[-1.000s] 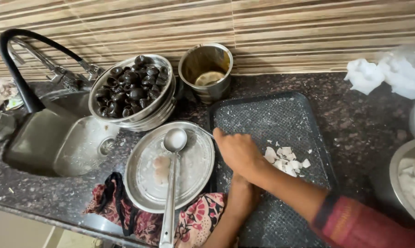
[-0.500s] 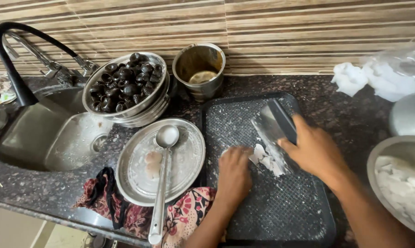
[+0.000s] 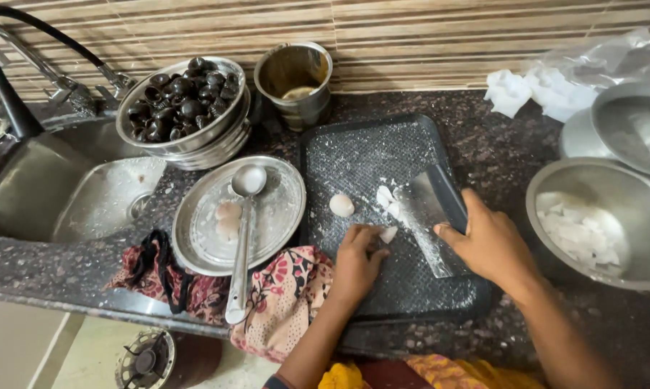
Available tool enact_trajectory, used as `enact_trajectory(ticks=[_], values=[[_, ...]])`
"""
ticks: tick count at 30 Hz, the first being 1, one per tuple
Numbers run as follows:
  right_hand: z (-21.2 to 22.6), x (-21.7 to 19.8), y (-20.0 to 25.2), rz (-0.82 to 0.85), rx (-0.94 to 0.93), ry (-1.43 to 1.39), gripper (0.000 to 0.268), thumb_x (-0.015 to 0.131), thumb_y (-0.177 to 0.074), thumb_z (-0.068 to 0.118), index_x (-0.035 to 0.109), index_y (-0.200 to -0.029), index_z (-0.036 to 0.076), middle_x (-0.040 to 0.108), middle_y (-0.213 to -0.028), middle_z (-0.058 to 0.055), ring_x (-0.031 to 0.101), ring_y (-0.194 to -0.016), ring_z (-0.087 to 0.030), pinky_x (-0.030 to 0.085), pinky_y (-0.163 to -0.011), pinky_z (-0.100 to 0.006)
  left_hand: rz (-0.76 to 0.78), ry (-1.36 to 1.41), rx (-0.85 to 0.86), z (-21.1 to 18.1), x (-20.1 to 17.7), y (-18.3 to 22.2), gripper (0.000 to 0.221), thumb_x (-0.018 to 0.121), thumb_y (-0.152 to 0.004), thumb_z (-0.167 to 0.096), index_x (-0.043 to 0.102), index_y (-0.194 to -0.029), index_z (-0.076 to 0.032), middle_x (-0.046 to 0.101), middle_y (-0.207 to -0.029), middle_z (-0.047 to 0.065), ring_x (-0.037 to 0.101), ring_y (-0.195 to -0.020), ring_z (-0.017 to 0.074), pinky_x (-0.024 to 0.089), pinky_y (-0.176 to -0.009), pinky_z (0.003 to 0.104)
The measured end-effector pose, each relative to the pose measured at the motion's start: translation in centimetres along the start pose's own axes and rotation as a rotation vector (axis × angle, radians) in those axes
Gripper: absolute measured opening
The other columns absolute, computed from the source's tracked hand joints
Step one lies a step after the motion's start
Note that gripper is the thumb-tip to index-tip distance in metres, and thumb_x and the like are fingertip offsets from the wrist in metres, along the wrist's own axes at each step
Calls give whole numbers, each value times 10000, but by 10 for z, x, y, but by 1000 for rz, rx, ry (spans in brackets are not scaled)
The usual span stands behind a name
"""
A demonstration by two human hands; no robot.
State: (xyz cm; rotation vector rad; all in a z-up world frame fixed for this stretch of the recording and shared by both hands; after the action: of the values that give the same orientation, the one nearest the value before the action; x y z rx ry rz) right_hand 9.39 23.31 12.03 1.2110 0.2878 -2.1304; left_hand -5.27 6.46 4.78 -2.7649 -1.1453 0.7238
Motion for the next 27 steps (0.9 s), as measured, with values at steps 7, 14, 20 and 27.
enact_trajectory(ticks=[7,14,20,27], values=[[30,27,0,51,-95,88,460,720,-875,328,522,-1212,86,726,-743,-231,737,-747,-430,557,-676,-532,-142,-125,184,-1,2,-5,358,848,-758,-90,737,-1082,14,731,-1118,176,698,-999,365,555,-872,404],[62,42,0,61,-257,327,501,687,-889,299,472,-1285,80,725,-789,-240,725,-788,-463,581,-716,-564,-160,-189,245,0,7,-9,203,799,-822,-67,770,-1002,23,743,-1017,170,706,-930,346,566,-849,409],[78,64,-11,86,-317,456,432,646,-914,209,481,-1285,62,737,-793,-223,745,-793,-433,598,-722,-549,-144,-174,197,1,7,-15,193,815,-821,-83,770,-972,29,740,-991,183,717,-873,358,576,-795,416],[79,53,-56,176,-323,356,496,743,-819,227,523,-1225,46,726,-918,-265,715,-917,-462,573,-817,-563,-122,-150,188,5,9,-22,204,821,-789,-72,757,-954,30,732,-953,184,715,-855,367,570,-763,422]])
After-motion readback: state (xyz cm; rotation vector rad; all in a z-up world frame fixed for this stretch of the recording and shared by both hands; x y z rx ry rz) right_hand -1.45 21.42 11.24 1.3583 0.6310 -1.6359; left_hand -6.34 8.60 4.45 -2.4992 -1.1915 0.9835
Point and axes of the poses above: each hand's wrist, its own y-axis away from the middle knuckle, its own x-axis out of the palm, z = x × y, the point moved 10 cm from there along -y, towards the middle knuckle
